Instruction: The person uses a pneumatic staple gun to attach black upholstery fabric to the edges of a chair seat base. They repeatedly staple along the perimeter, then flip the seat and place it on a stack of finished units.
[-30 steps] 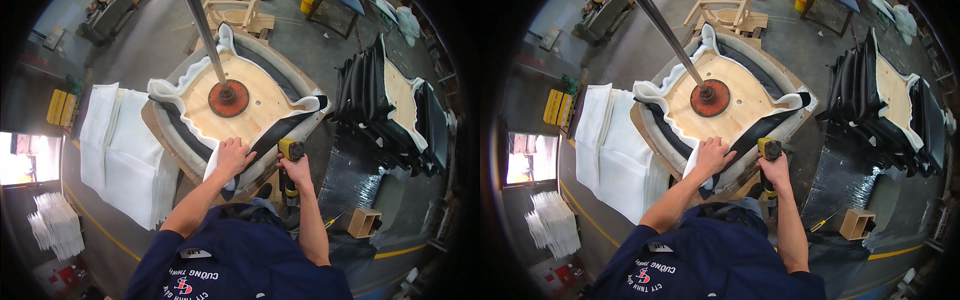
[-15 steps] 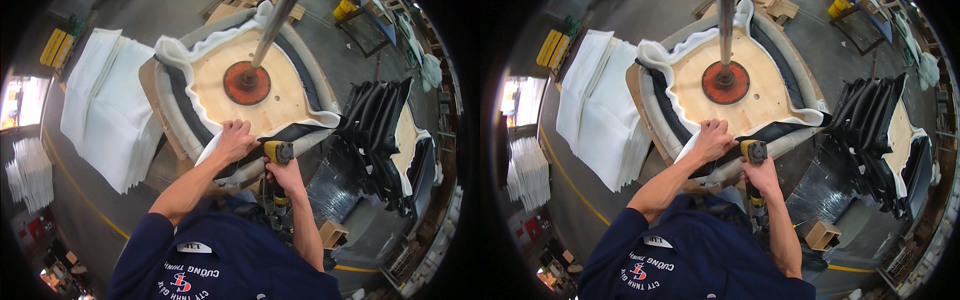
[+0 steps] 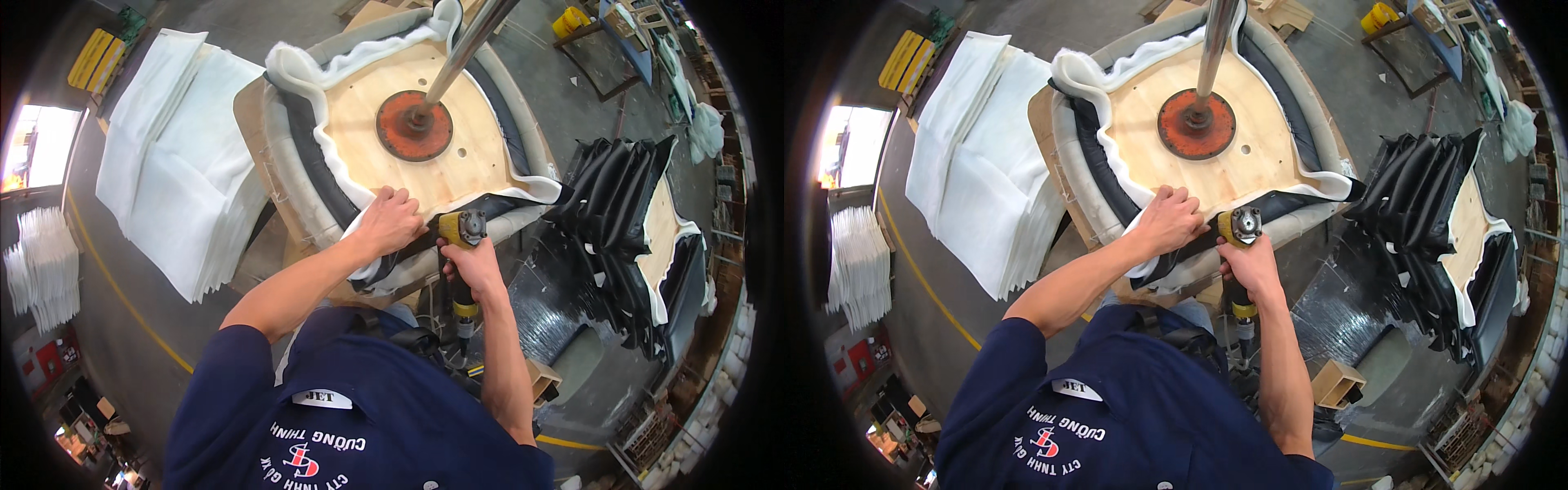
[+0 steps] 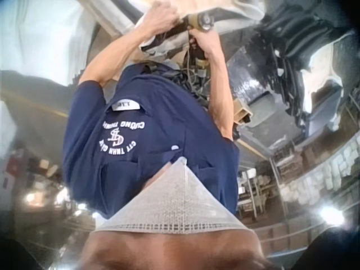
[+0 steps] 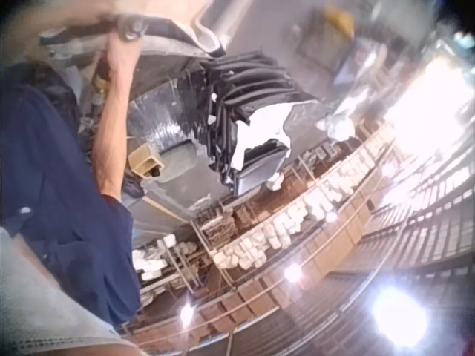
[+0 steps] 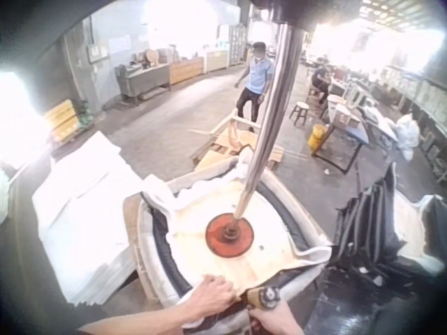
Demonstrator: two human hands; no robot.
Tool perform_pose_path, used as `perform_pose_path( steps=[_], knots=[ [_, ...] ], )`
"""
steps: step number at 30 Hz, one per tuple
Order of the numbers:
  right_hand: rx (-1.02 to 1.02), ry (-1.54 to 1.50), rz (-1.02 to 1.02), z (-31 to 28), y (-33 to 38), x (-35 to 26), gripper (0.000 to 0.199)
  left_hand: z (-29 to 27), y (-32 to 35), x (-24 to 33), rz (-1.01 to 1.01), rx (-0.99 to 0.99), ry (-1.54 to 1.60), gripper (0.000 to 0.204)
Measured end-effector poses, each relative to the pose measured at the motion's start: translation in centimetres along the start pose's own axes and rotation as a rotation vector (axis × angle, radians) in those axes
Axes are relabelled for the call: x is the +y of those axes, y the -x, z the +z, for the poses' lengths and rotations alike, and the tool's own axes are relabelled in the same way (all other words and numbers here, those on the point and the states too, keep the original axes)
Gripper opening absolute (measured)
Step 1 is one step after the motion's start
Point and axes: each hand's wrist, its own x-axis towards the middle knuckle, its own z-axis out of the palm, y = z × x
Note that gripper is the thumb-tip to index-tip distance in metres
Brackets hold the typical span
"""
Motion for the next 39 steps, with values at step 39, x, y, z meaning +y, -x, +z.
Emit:
perform_pose_path(
  steps=[39],
  knots=[
    [-0.036,0.041,-0.016,1.5,0.0,0.2,0.027,-17.4,26.0,-15.1,-0.932,-0.375,-0.133,0.019]
  ],
)
